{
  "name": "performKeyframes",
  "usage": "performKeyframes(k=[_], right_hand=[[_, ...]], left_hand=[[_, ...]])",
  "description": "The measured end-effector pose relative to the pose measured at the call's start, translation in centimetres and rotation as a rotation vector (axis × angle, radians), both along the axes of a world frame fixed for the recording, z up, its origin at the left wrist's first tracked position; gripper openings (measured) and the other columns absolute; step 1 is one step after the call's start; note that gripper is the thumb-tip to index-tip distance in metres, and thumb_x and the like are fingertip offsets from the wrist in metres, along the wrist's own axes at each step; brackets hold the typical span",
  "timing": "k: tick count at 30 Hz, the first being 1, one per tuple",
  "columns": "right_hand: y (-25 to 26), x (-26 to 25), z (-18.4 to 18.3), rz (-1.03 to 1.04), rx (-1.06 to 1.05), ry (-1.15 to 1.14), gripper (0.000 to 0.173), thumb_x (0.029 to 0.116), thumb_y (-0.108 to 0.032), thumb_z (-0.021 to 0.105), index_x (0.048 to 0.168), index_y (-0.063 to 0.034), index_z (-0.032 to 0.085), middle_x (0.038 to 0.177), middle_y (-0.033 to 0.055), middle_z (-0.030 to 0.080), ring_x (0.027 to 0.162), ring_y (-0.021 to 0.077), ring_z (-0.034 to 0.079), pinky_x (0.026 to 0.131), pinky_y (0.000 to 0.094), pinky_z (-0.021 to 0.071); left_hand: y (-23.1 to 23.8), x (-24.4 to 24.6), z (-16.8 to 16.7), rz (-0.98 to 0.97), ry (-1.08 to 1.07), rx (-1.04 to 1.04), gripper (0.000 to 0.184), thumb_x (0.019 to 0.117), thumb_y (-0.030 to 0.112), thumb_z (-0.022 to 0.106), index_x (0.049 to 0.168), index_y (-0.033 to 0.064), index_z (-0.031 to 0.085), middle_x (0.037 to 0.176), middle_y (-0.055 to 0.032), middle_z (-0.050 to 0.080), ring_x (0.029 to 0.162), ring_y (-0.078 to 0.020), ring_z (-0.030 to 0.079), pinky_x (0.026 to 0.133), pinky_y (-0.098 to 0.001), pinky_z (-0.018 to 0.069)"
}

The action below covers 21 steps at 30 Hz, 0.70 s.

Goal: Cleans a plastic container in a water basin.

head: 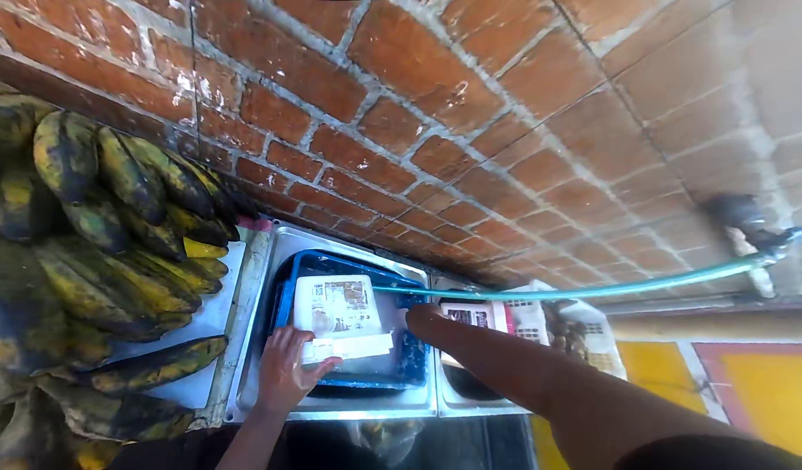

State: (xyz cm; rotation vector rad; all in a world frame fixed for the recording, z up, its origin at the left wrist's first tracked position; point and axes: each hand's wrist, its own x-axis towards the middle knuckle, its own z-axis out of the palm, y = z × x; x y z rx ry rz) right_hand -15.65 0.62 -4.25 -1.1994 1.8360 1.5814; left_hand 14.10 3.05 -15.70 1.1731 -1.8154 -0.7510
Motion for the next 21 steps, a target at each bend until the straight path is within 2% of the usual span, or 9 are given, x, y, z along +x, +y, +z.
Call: performKeyframes(k=[5, 8, 9, 13, 17, 21], right_hand=[[5.7, 2.6, 2.0, -0.004, 0.120, -0.158, 0.036, 0.1024, -0.013, 0.056, 0.129, 0.0114, 0.061, 0.135, 0.0336, 0.059, 0.126, 0.0523, 0.057, 0.100, 0.0717, 0.0455], [2.6, 3.2, 5.1, -0.052, 0.045, -0.165, 0.035, 0.1062, -0.012, 0.051, 0.131, 0.0096, 0.060, 0.134, 0.0314, 0.061, 0.126, 0.0505, 0.058, 0.102, 0.0708, 0.0442], [1.4, 2.4, 5.3, -0.022, 0.000, -0.127, 0.032, 0.1051, -0.010, 0.051, 0.128, 0.0082, 0.063, 0.131, 0.0297, 0.064, 0.123, 0.0491, 0.061, 0.100, 0.0696, 0.0473], [-1.1, -0.5, 3.1, 0.004, -0.118, 0.078, 0.027, 0.1024, -0.008, 0.052, 0.120, 0.0060, 0.067, 0.128, 0.0270, 0.065, 0.119, 0.0455, 0.063, 0.094, 0.0644, 0.0521], [3.2, -0.3, 1.7, -0.091, -0.114, 0.013, 0.030, 0.0990, -0.007, 0.059, 0.126, 0.0063, 0.065, 0.131, 0.0275, 0.063, 0.121, 0.0459, 0.062, 0.096, 0.0640, 0.0527], [7.0, 2.7, 3.8, -0.142, 0.051, -0.091, 0.036, 0.1028, -0.008, 0.052, 0.133, 0.0101, 0.058, 0.140, 0.0303, 0.057, 0.130, 0.0468, 0.057, 0.103, 0.0640, 0.0478]], left_hand=[[0.5, -0.4, 0.2, 0.026, 0.026, 0.018, 0.068, 0.0784, 0.076, 0.070, 0.101, 0.0110, 0.073, 0.099, -0.0080, 0.068, 0.099, -0.0259, 0.065, 0.091, -0.0453, 0.0543], [0.5, -0.3, 0.3, 0.021, 0.021, 0.016, 0.069, 0.0782, 0.076, 0.070, 0.101, 0.0107, 0.073, 0.098, -0.0082, 0.069, 0.099, -0.0264, 0.066, 0.091, -0.0470, 0.0551], [0.5, -0.3, 0.2, 0.018, 0.019, 0.015, 0.069, 0.0784, 0.076, 0.070, 0.101, 0.0108, 0.072, 0.098, -0.0081, 0.068, 0.099, -0.0263, 0.065, 0.091, -0.0466, 0.0546], [0.5, -0.5, -0.1, 0.023, 0.022, -0.006, 0.069, 0.0777, 0.076, 0.071, 0.100, 0.0104, 0.072, 0.097, -0.0072, 0.067, 0.097, -0.0249, 0.064, 0.090, -0.0446, 0.0538], [0.5, -0.5, 0.0, 0.035, 0.044, -0.012, 0.068, 0.0770, 0.074, 0.073, 0.100, 0.0096, 0.071, 0.096, -0.0071, 0.066, 0.096, -0.0246, 0.064, 0.089, -0.0439, 0.0536], [0.8, -0.5, 0.1, 0.042, 0.043, -0.026, 0.068, 0.0776, 0.071, 0.074, 0.100, 0.0079, 0.071, 0.097, -0.0092, 0.066, 0.096, -0.0252, 0.064, 0.089, -0.0440, 0.0535]])
